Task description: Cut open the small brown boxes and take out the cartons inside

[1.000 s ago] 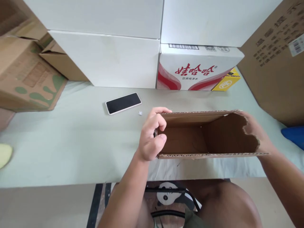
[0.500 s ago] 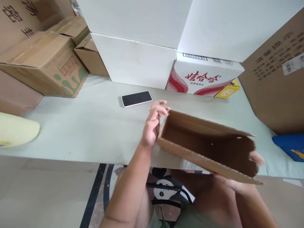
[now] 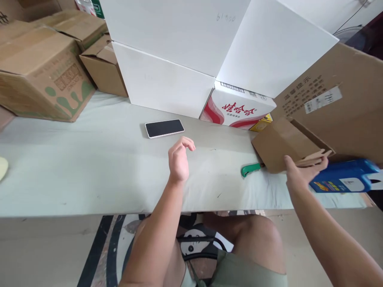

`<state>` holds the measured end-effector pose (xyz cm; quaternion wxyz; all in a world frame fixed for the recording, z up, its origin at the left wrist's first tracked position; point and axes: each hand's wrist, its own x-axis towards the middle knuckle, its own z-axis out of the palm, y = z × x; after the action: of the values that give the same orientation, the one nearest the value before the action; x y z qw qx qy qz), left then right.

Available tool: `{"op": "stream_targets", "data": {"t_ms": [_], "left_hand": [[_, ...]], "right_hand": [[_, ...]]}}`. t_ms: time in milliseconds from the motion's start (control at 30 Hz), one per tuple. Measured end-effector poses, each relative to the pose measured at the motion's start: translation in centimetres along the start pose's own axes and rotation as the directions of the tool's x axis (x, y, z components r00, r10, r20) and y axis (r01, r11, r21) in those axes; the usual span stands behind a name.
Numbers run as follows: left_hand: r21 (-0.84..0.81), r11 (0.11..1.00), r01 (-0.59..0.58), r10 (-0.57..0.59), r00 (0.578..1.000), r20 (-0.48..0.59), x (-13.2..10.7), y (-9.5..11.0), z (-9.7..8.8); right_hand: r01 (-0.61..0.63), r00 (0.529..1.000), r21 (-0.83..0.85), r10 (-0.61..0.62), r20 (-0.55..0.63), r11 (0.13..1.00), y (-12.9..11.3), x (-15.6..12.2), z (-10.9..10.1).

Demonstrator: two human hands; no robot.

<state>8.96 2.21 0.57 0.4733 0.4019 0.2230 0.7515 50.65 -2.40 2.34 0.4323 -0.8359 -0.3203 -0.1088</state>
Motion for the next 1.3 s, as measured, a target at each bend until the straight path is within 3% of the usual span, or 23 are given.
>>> {"op": "stream_targets", "data": {"t_ms": [133, 467, 867, 1067, 1300], "left_hand": [[-0.035, 0.999, -0.010, 0.009, 0.999, -0.031, -0.1, 0.4, -0.3], [0.046, 0.998, 0.032, -0.031, 0.999, -0.018, -0.4, 0.6, -0.8], [0.106, 0.992, 0.061, -0.063, 0.998, 0.007, 0.2, -1.4, -0.2], [0.124, 0.990, 0.063, -0.066, 0.998, 0.017, 0.6, -2.0, 0.1], [0.178, 0.981, 0.079, -0.089, 0.995, 0.051, 0.9, -3.0, 0.2]], "right_hand": [[-0.134, 0.990, -0.047, 0.136, 0.034, 0.990, -1.1, -0.5, 2.3], [-0.280, 0.956, -0.114, 0.288, 0.053, 0.953, -5.1, 0.6, 5.2], [-0.234, 0.962, -0.138, 0.250, 0.111, 0.962, -6.4, 5.1, 10.1], [-0.143, 0.975, -0.133, 0.163, 0.150, 0.981, -7.2, 7.3, 13.0], [-0.119, 0.955, -0.163, 0.158, 0.251, 0.979, -9.5, 10.1, 16.1]]}}
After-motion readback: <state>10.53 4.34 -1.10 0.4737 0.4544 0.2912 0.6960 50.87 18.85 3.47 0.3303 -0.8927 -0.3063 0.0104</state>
